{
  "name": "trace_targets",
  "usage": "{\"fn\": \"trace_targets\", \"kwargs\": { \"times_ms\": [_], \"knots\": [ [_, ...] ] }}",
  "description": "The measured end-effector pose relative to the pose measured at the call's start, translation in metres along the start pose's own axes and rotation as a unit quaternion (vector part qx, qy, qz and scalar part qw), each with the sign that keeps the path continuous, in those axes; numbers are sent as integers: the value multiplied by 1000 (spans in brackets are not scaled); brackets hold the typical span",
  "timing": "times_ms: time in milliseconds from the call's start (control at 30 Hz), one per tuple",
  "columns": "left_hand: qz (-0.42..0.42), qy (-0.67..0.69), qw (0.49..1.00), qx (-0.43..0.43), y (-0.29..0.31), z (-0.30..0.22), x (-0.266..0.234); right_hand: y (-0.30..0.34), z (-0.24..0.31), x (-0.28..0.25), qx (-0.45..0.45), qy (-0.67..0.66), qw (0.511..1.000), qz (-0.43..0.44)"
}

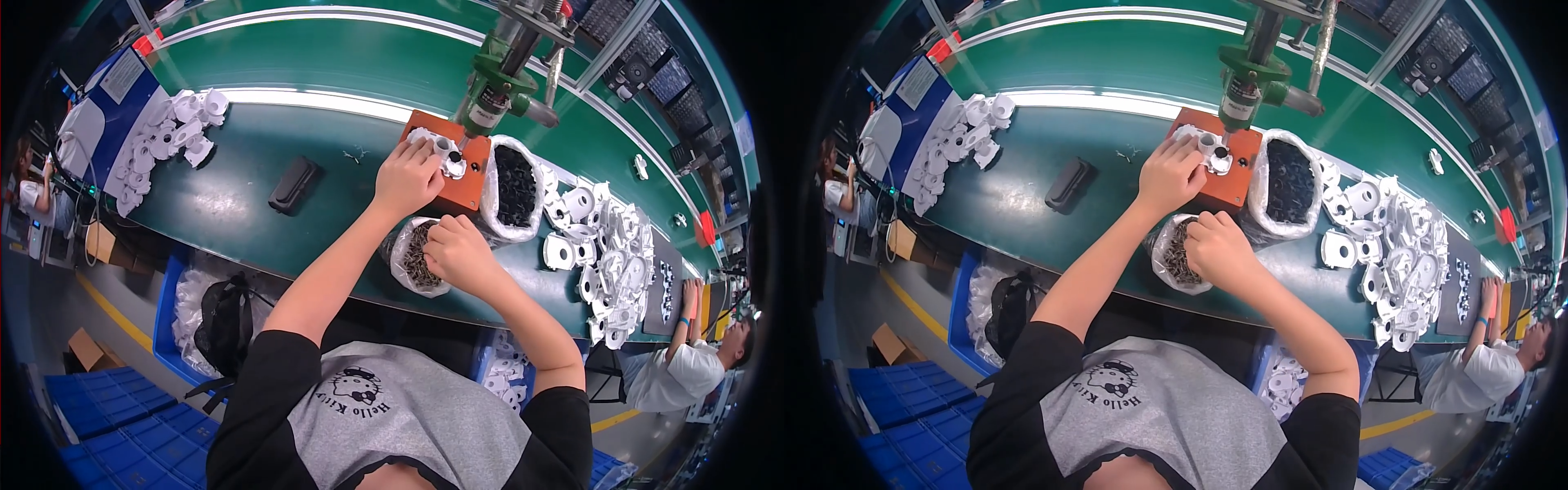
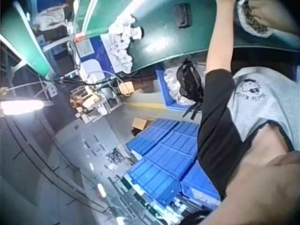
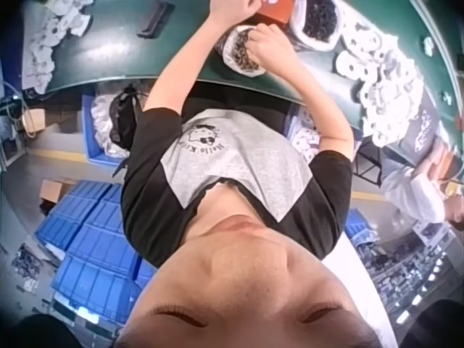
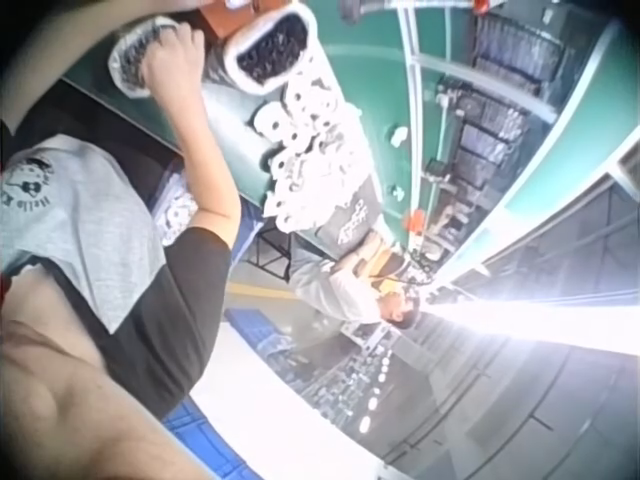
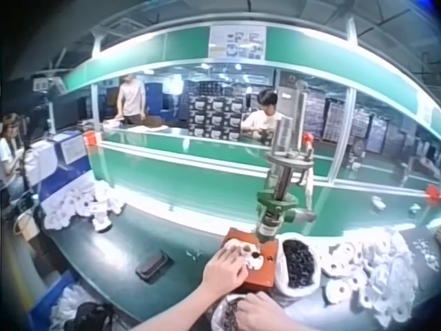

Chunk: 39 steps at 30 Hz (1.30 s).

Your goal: Manually assembling plastic components using a lever press jig at a factory workstation.

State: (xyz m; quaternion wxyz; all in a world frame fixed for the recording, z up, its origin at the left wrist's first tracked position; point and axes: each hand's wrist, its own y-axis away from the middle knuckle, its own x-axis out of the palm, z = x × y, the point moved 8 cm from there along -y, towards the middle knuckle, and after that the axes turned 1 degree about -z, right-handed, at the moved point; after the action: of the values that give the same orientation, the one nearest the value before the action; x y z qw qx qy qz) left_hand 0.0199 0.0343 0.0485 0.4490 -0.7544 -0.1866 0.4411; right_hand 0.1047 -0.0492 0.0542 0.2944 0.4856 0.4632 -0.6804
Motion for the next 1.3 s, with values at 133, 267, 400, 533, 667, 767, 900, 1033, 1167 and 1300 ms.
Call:
{"fn": "trace_targets", "kwargs": {
  "times_ms": [133,267,400,533,667,767,900,1033,1167,1300],
  "knots": [
    [11,-2,1000,-7,1,2,2,-2,-11,-11,40,-80,996,13],
    [8,-6,1000,-9,3,5,1,-4,-48,-29,105,-202,974,17],
    [13,-6,1000,-3,0,2,1,1,-119,-33,270,-262,926,20],
    [14,-12,1000,-6,1,2,1,-2,-173,-24,364,-252,896,1],
    [11,-8,1000,-1,-1,0,2,-12,-203,-1,351,-425,834,-22],
    [10,-6,1000,-2,0,0,1,-19,-213,10,341,-437,832,-23],
    [0,2,1000,-4,-1,1,-4,-29,-207,12,353,-406,843,5],
    [-7,3,1000,-2,-1,1,-2,-28,-215,20,375,-416,826,64],
    [-4,5,1000,-2,-1,3,0,-32,-220,20,350,-440,827,5],
    [-2,3,1000,-4,-1,3,0,-43,-210,17,327,-417,846,58]
  ]
}}
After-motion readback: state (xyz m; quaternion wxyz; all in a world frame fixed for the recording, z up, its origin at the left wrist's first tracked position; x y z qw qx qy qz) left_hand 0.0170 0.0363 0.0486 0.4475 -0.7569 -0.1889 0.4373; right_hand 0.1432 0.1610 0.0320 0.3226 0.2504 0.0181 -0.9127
